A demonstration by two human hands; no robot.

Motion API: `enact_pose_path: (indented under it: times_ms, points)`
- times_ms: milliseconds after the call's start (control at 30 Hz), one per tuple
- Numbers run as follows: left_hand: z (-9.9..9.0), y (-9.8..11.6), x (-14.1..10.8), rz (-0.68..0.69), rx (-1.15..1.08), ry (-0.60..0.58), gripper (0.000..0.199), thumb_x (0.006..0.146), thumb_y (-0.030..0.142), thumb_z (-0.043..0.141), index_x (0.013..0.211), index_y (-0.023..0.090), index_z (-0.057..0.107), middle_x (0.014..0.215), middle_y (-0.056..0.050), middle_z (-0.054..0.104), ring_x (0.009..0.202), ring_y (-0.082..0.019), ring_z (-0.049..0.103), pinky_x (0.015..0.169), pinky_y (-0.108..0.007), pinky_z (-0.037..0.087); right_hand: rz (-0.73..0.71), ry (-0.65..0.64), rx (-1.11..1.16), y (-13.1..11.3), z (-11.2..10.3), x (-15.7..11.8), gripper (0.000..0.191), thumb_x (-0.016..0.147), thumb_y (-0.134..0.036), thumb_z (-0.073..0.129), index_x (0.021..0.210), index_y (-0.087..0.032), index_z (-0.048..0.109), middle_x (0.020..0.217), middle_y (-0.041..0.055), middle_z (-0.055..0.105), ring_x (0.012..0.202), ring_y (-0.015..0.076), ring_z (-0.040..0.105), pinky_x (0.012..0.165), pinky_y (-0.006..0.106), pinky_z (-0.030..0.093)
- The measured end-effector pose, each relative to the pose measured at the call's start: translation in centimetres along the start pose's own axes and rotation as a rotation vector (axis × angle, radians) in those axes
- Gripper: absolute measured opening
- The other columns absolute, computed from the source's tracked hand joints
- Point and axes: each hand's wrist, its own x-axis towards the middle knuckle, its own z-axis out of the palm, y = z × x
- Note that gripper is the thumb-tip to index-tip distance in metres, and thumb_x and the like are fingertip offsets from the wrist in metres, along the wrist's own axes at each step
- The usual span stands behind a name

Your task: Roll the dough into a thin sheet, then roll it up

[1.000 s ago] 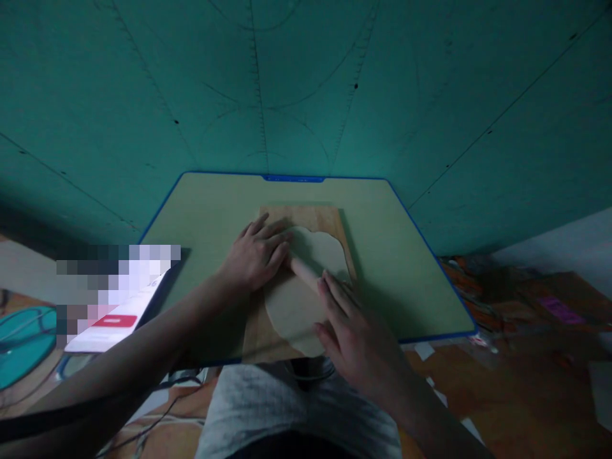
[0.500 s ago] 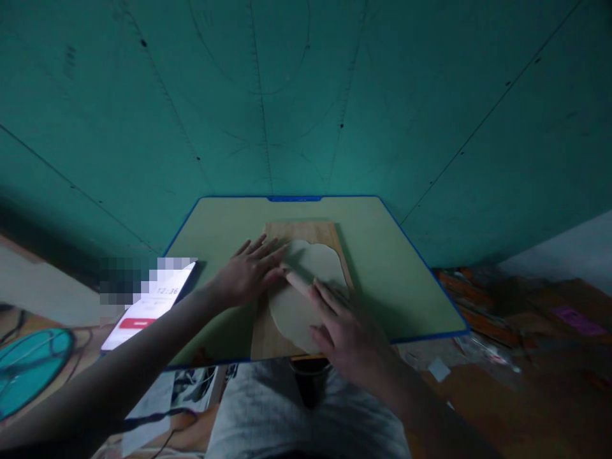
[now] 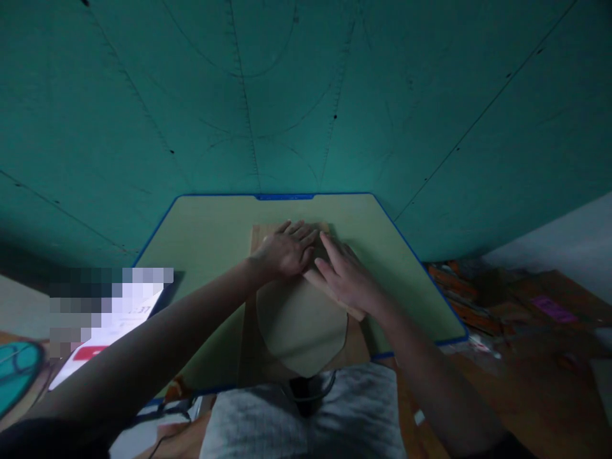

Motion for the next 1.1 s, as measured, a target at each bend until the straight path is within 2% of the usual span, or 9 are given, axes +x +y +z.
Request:
enact_pose_path:
  times_ms: [100,200,300,433,633,767,833,967,1100]
  points:
    - [0.3,0.2,-1.1,0.0,-0.019,0.055,0.055,0.103,0.036,0.029,0.148,0.012,0.05,0.155,-0.016,0.049,0.148,-0.034,0.037,0.12,-0.054,0.028,0.081,-0.036,-0.148,0.0,1.0,0.7,0.06,0.102,-0.04,0.041,0.156,-0.014,0.038,0.161,0.018,0.039,0.152,0.0362,0.029,0.122,0.065,0.018]
    - [0.3,0.4,-2.0,-0.043,-0.042,0.1,0.055,0.102,0.037,0.032,0.148,0.013,0.051,0.159,-0.017,0.044,0.151,-0.037,0.031,0.121,-0.058,0.023,0.11,-0.044,-0.282,-0.4,1.2,0.3,0.063,0.101,-0.04,0.042,0.156,-0.01,0.037,0.164,0.0208,0.032,0.156,0.0384,0.015,0.122,0.069,0.007]
    - [0.3,0.6,-3.3,-0.061,-0.086,0.124,0.057,0.101,0.037,0.035,0.151,0.012,0.046,0.161,-0.018,0.039,0.152,-0.038,0.028,0.122,-0.06,0.021,0.062,-0.073,-0.306,-1.6,1.4,-0.6,0.059,0.103,-0.04,0.037,0.155,-0.012,0.04,0.165,0.0187,0.031,0.156,0.0363,0.014,0.123,0.067,0.009]
    - [0.6,0.5,-6.5,-0.048,-0.114,0.165,0.057,0.102,0.037,0.036,0.154,0.014,0.042,0.159,-0.015,0.044,0.151,-0.037,0.03,0.123,-0.057,0.018,0.016,-0.113,-0.262,-4.1,2.2,-1.7,0.061,0.103,-0.042,0.037,0.154,-0.009,0.04,0.164,0.021,0.032,0.156,0.0349,0.018,0.124,0.063,0.013]
    - [1.3,0.0,-11.5,-0.029,-0.115,0.204,0.052,0.103,0.035,0.036,0.151,0.016,0.047,0.158,-0.013,0.046,0.151,-0.032,0.031,0.125,-0.054,0.018,-0.103,-0.314,-0.071,-7.4,2.3,-3.1,0.065,0.099,-0.032,0.041,0.158,-0.008,0.03,0.166,0.0203,0.028,0.155,0.0313,0.022,0.123,0.056,0.028]
    - [1.7,-0.4,-14.0,0.002,-0.121,0.21,0.056,0.102,0.034,0.037,0.154,0.016,0.041,0.161,-0.014,0.041,0.153,-0.032,0.027,0.124,-0.053,0.022,-0.151,-0.426,-0.036,-9.0,1.8,-3.8,0.077,0.092,-0.023,0.048,0.159,0.003,0.02,0.168,0.0235,0.014,0.157,0.0296,0.009,0.127,0.052,0.017]
    - [1.7,-0.6,-14.8,0.005,-0.097,0.195,0.058,0.102,0.035,0.037,0.156,0.014,0.037,0.162,-0.015,0.037,0.154,-0.031,0.025,0.124,-0.053,0.023,-0.156,-0.491,-0.006,-9.2,1.7,-3.8,0.08,0.091,-0.022,0.049,0.16,0.003,0.016,0.168,0.0228,0.007,0.157,0.0283,0.006,0.127,0.048,0.018]
    - [1.1,-0.6,-14.3,0.005,-0.027,0.152,0.055,0.102,0.035,0.036,0.153,0.013,0.041,0.16,-0.016,0.041,0.152,-0.032,0.031,0.124,-0.051,0.024,-0.181,-0.528,-0.012,-7.7,1.4,-3.2,0.076,0.093,-0.018,0.044,0.162,-0.008,0.015,0.169,0.0174,0.008,0.157,0.0247,0.008,0.126,0.047,0.02]
    - [0.2,0.5,-10.5,-0.038,0.002,0.133,0.054,0.104,0.039,0.036,0.15,0.014,0.047,0.156,-0.017,0.047,0.148,-0.034,0.038,0.12,-0.053,0.03,-0.154,-0.364,-0.238,-4.3,1.1,-2.8,0.064,0.101,-0.03,0.043,0.161,-0.011,0.026,0.168,0.0189,0.018,0.156,0.0314,0.008,0.125,0.061,0.011]
